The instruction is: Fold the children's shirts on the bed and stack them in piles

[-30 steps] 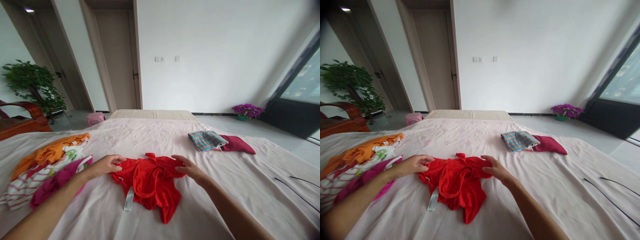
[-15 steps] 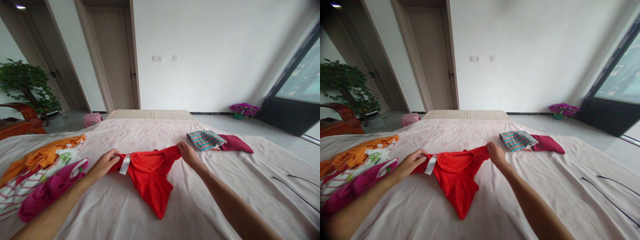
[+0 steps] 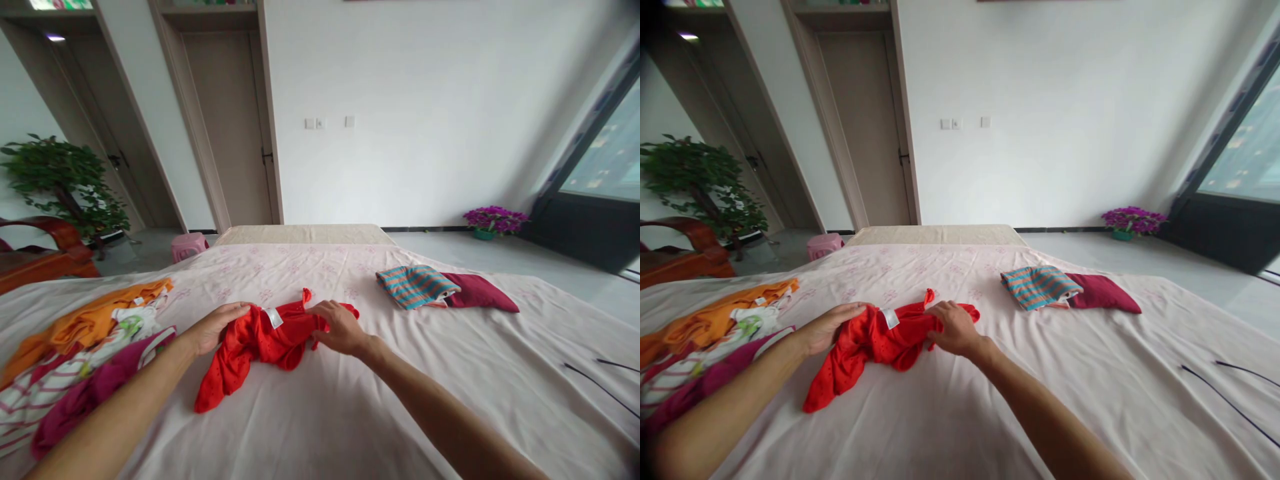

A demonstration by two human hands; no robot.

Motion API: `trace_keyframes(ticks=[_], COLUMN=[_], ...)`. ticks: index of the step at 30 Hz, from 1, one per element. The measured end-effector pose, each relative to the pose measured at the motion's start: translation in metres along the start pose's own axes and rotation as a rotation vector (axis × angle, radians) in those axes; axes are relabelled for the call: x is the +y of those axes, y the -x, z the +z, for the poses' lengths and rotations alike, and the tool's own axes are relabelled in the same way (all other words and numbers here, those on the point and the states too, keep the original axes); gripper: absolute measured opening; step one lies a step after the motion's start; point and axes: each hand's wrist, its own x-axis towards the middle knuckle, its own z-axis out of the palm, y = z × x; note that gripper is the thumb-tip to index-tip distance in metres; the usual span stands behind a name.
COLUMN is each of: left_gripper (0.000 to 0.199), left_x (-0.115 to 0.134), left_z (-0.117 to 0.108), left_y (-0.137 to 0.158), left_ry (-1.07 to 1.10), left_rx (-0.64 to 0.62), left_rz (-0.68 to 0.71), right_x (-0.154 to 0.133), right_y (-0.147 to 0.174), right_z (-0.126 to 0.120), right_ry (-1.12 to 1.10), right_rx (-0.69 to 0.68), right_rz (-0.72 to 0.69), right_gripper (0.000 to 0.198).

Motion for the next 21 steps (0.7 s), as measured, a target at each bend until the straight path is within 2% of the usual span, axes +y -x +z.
trace_keyframes(ticks=[2,4,5,8,12,14,16,18,21], left_gripper=[0.038,0.039,0.041,0.058,0.086,0.08,0.064,0.052,0.053], left_x=[-0.002,-0.002,-0.001,-0.003,-0.017,-0.025,-0.028,-0.022,0.006], left_z=[0.005,0.009,0.011,0.011,0.006,0.004,0.002,-0.001,-0.007], left_y=[0.0,0.003,0.006,0.017,0.027,0.025,0.021,0.018,0.021], left_ry=[0.077,0.108,0.109,0.055,-0.23,-0.398,-0.478,-0.449,-0.262], left_rx=[-0.02,-0.022,-0.021,-0.06,-0.157,-0.156,-0.129,-0.078,0.051], left_rz=[0.03,0.053,0.058,0.049,0.042,0.057,0.063,0.065,0.094], right_x=[-0.018,-0.028,-0.029,-0.022,-0.002,0.005,0.011,0.017,0.027], right_y=[-0.003,-0.009,-0.013,-0.026,-0.047,-0.059,-0.07,-0.078,-0.085], right_z=[0.018,0.031,0.036,0.038,0.024,0.014,0.001,-0.015,-0.045], right_ry=[0.014,0.033,0.036,-0.027,-0.325,-0.461,-0.509,-0.475,-0.403], right_rx=[-0.015,-0.013,-0.009,0.029,0.183,0.262,0.309,0.344,0.373], right_rz=[-0.047,-0.024,0.016,0.192,0.402,0.43,0.384,0.3,0.187], right_gripper=[0.053,0.033,0.021,0.023,0.024,0.022,0.02,0.02,0.021])
